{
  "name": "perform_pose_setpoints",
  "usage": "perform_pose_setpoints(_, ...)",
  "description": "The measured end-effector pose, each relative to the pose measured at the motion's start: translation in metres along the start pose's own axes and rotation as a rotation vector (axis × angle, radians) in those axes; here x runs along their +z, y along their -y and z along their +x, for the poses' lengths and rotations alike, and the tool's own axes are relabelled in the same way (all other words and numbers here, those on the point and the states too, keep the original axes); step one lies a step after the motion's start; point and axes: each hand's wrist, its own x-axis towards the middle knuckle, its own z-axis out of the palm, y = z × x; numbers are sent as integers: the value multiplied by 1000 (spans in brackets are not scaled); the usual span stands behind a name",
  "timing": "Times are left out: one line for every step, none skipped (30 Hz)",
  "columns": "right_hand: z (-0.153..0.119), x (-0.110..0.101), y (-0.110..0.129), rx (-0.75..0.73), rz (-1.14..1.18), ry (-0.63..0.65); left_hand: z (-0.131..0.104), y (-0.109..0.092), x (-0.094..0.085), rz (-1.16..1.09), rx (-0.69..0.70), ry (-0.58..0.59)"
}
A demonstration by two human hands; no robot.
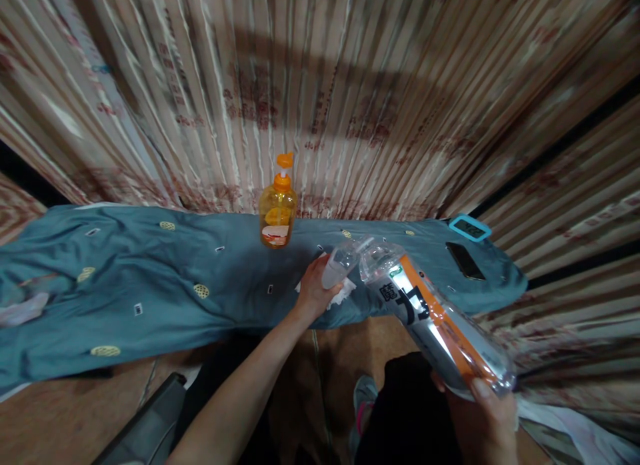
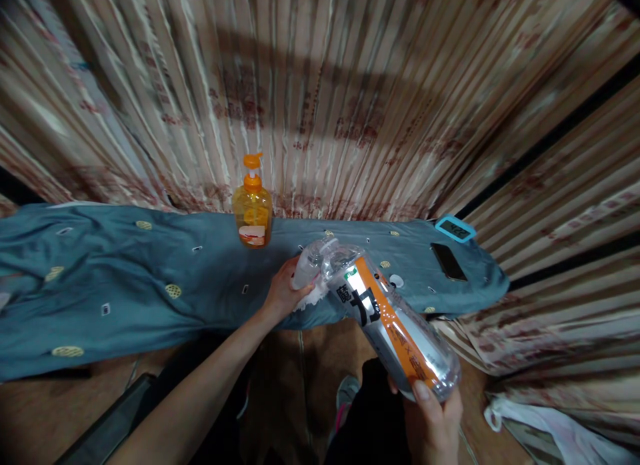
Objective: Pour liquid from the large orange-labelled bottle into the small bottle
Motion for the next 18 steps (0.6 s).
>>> perform_pose_setpoints(0,0,0,1,-3,4,0,0,0,-1,-3,3)
perform_pose_setpoints(-1,1,1,4,-6,7,0,0,0,-2,-6,4)
perform_pose_setpoints(-1,2,2,8,-9,8,0,0,0,-2,-8,5)
perform_pose_setpoints(-2,3,3,13,-9,6,0,-1,-1,-2,-9,5)
perform_pose_setpoints(-2,4,4,21,-7,3,0,-1,-1,-4,-9,5)
perform_pose_setpoints(-3,5,5,25,-4,1,0,-1,-1,-6,-8,5)
perform_pose_setpoints(-3,6,6,24,-1,2,0,-2,-1,-7,-7,4)
perform_pose_setpoints(-3,6,7,22,0,2,0,-2,-1,-9,-5,3)
perform_pose_setpoints(-3,6,7,24,-4,2,0,-2,-1,-10,-4,2)
perform_pose_setpoints(-4,6,7,29,-11,2,0,-3,-1,-9,-3,1)
perform_pose_setpoints(-4,6,7,35,-17,0,0,-3,-1,-8,-1,2)
perform_pose_setpoints(-4,5,7,36,-17,-6,0,-3,-1,-4,-1,2)
perform_pose_setpoints(-4,5,6,38,-12,-16,1,-3,-1,0,-1,2)
perform_pose_setpoints(-4,5,6,38,-6,-28,1,-3,-1,4,-1,5)
perform_pose_setpoints(-4,6,6,36,-3,-38,1,-3,-1,8,-1,7)
perform_pose_setpoints(-4,6,6,29,-2,-40,1,-3,-1,12,-3,9)
perform_pose_setpoints(-3,6,6,23,-7,-37,1,-3,-1,15,-4,12)
perform_pose_setpoints(-3,6,7,19,-15,-30,1,-3,-1,16,-6,15)
